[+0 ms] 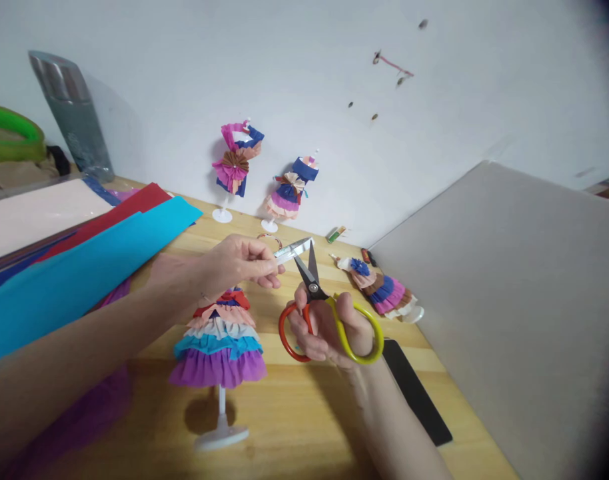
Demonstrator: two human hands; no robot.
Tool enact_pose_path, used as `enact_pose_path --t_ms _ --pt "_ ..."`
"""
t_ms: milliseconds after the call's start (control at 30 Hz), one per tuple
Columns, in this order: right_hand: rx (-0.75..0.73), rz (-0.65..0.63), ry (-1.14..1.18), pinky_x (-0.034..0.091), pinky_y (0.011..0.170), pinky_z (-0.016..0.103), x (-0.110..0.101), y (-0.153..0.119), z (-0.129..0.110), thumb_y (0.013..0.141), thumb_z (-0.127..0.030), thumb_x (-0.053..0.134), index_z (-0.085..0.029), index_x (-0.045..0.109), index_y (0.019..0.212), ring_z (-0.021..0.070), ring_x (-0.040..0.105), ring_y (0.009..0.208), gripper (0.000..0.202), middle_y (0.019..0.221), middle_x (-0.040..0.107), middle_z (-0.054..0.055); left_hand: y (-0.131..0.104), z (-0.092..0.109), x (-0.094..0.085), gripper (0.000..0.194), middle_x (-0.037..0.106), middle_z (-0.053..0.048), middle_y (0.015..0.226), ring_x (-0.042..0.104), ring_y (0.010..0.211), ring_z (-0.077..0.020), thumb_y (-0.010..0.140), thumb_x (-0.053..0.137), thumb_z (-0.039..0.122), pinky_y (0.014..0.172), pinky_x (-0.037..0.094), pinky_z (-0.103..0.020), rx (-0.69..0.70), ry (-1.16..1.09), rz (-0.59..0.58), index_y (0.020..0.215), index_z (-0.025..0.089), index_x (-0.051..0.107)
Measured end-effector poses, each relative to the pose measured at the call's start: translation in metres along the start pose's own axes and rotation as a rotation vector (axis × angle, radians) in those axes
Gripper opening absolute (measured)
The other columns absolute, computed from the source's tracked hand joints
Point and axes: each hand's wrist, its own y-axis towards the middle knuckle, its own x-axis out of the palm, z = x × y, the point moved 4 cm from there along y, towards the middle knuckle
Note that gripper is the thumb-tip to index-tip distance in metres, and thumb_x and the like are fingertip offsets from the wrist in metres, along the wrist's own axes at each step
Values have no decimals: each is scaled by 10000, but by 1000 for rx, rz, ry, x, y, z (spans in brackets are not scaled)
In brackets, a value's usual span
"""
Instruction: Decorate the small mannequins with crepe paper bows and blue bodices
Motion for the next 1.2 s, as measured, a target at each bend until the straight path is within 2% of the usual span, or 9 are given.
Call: enact_pose_path --t_ms 200,300,433,567,700,800,933,1067,1200 --pt "-217 214 -391 280 336 190 -3 -5 -2 838 -663 556 -185 541 898 54 336 330 482 510 472 -70 -1 2 0 168 682 -37 584 622 554 -91 744 705 162 588 493 -190 16 103 24 584 131 663" --pt "-225 334 -576 216 321 187 -6 -7 2 877 -647 503 -174 543 910 59 284 303 476 408 395 -96 -1 3 2 182 662 -27 539 617 520 -93 747 687 132 547 490 -185 2 138 27 568 132 653" --pt "-192 414 -749 204 356 200 -7 -7 5 868 -636 514 -183 549 874 59 276 355 454 466 387 -85 0 1 0 156 654 -20 516 624 498 -100 755 671 117 513 491 -179 -25 153 79 600 131 657" --pt "-180 414 -968 268 475 229 -6 -15 -3 838 -563 588 -194 546 822 87 346 514 371 616 432 -42 6 3 -21 131 675 -24 552 625 519 -96 763 647 126 514 478 -169 105 258 270 634 141 665" --pt "-12 412 -1224 250 508 242 -11 -30 -2 770 -513 666 -199 526 821 103 346 544 348 611 433 -49 15 5 -45 112 680 -26 590 643 585 -117 739 654 168 585 504 -194 272 411 372 627 155 658" --pt "172 432 -1488 236 508 249 -12 -44 18 783 -425 653 -207 510 839 120 400 502 267 576 490 -40 21 3 -54 114 663 -20 581 647 609 -128 724 646 180 613 505 -208 290 444 334 612 157 646" --pt "345 494 -1760 187 517 271 -13 -60 56 821 -354 585 -212 480 905 197 583 554 195 751 675 69 24 0 -50 128 653 -19 580 608 562 -112 723 629 206 537 444 -188 277 549 211 606 157 651" --pt "467 469 -1694 208 542 281 -13 -69 75 869 -348 502 -211 425 928 232 614 604 167 755 673 73 21 -4 -40 175 597 2 532 523 486 -94 752 585 226 468 366 -186 250 678 61 602 157 646" --pt "484 431 -1427 305 579 271 -15 -77 69 769 -277 620 -223 400 929 174 536 620 277 722 607 -1 20 -7 -34 178 594 12 542 532 525 -103 743 593 222 503 377 -193 309 670 -8 583 164 645"
